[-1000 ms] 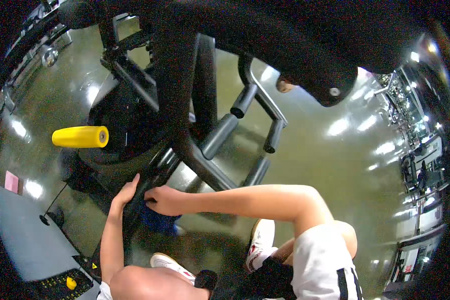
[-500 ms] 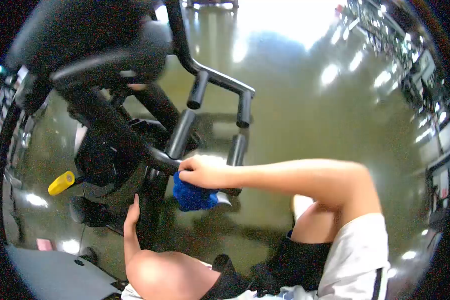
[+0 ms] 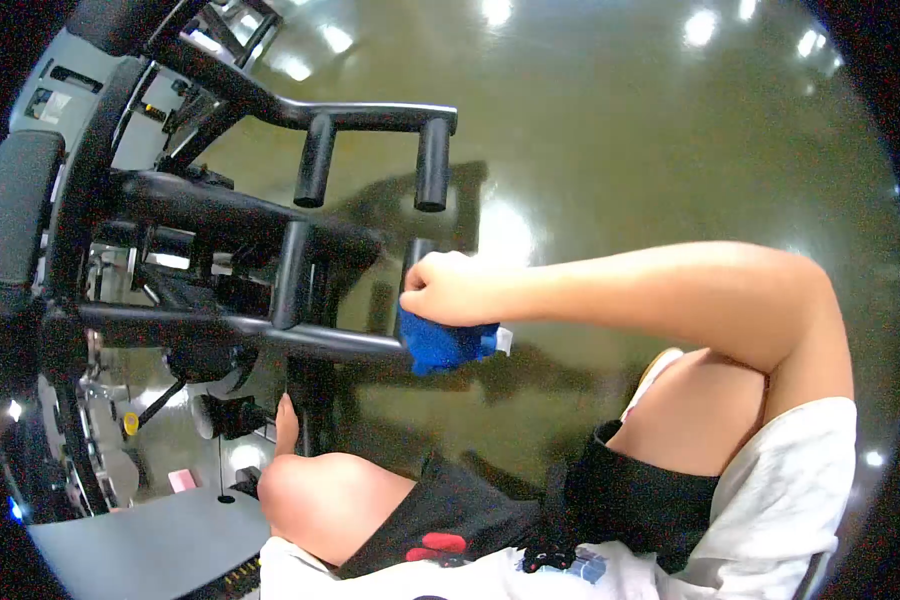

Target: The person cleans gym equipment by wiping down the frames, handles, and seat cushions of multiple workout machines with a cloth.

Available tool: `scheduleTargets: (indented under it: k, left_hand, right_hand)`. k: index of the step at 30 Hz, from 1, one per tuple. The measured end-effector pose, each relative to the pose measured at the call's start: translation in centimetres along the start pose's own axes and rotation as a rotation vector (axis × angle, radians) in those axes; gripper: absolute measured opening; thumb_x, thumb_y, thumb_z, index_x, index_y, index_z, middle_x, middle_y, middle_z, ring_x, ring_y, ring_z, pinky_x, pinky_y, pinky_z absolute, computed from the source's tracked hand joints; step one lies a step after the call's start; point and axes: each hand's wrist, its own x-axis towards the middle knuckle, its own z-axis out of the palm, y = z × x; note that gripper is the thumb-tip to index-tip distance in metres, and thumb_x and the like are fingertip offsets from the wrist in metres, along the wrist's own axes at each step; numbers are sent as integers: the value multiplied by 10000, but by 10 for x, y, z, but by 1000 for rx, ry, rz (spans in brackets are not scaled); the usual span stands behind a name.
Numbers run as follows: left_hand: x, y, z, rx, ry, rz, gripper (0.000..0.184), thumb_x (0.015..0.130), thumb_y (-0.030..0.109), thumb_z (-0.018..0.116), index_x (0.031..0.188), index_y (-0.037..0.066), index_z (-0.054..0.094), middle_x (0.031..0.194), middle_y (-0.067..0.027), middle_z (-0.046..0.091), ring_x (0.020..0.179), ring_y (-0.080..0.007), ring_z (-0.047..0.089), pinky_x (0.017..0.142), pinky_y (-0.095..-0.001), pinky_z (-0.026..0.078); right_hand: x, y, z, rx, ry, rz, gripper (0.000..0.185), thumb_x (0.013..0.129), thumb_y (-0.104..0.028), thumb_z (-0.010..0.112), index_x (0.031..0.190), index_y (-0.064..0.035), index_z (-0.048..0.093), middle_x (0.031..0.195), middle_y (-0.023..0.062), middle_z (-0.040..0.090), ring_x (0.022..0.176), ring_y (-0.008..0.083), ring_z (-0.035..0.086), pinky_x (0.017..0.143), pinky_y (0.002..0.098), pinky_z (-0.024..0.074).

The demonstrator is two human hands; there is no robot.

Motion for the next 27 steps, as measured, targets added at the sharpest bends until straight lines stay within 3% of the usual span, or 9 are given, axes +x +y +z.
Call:
scheduleTargets:
  k: [4, 5, 6, 8, 10, 14, 22, 25, 27]
  left_hand:
    - [-77, 52, -6, 378, 63, 134, 500, 898, 313, 530, 1250, -36, 465, 1167, -207, 549, 1134, -329, 494, 958, -370, 373]
    - [-87, 63, -17, 380, -95, 40, 476, 882, 296, 550, 1223, -30, 488, 1128, -186, 580, 1054, -284, 557, 887, -360, 437]
    - [-104, 76, -26, 74, -201, -315, 373, 880, 249, 552, 1150, -8, 547, 1037, -149, 624, 920, -227, 610, 782, -335, 484]
    - [-137, 110, -49, -398, -459, -211, 273, 886, 228, 543, 1057, 26, 611, 916, -109, 645, 798, -179, 610, 717, -312, 487]
    - [-164, 179, -67, 51, -275, -191, 243, 890, 218, 538, 1016, 28, 623, 876, -85, 646, 785, -156, 601, 703, -302, 482]
    - [-183, 278, -95, 148, -41, -3, 255, 897, 224, 538, 973, -7, 615, 876, -74, 655, 841, -127, 607, 749, -282, 474]
    - [-232, 495, 50, -489, -324, 204, 618, 842, 202, 648, 1330, 2, 326, 1206, -113, 509, 1142, -187, 474, 965, -340, 400]
    - [-211, 513, 55, -513, -468, 74, 550, 847, 224, 649, 1284, -4, 406, 1198, -83, 521, 1104, -136, 477, 963, -301, 384]
    - [-195, 518, 46, -461, -371, 51, 418, 861, 278, 625, 1159, 5, 519, 965, -52, 602, 832, -110, 571, 738, -260, 481]
  right_hand:
    - [-4, 33, -47, 161, -87, 100, 340, 813, -295, 508, 1001, -45, 644, 935, 164, 655, 910, 283, 625, 824, 375, 472]
    - [-1, 43, -57, 236, -43, 110, 337, 814, -281, 508, 986, -24, 640, 937, 163, 652, 914, 257, 617, 834, 365, 462]
    - [6, 52, -71, 327, -101, 167, 323, 828, -252, 522, 1044, -21, 592, 967, 100, 613, 926, 166, 561, 814, 305, 447]
    - [13, 61, -90, 459, 84, 212, 382, 799, -267, 525, 1076, -9, 574, 973, 134, 618, 919, 208, 578, 805, 345, 459]
    - [22, 57, -114, 488, 63, 122, 377, 773, -189, 555, 1108, -30, 490, 960, 103, 577, 886, 187, 553, 776, 308, 453]
    - [34, 45, -133, 485, -58, 98, 412, 758, -121, 569, 1152, -50, 473, 1011, 94, 541, 918, 181, 538, 797, 303, 448]
    - [17, 5, -133, 1194, -622, -268, 635, 835, 34, 503, 1410, -107, 273, 1260, 110, 472, 1133, 167, 472, 975, 301, 375]
    - [15, 14, -142, 1303, -656, -240, 657, 839, 23, 504, 1426, -123, 248, 1336, 106, 405, 1183, 170, 426, 999, 308, 347]
    - [20, 25, -152, 1395, -656, -169, 617, 863, -29, 494, 1424, -132, 257, 1401, 87, 347, 1230, 185, 387, 999, 319, 346]
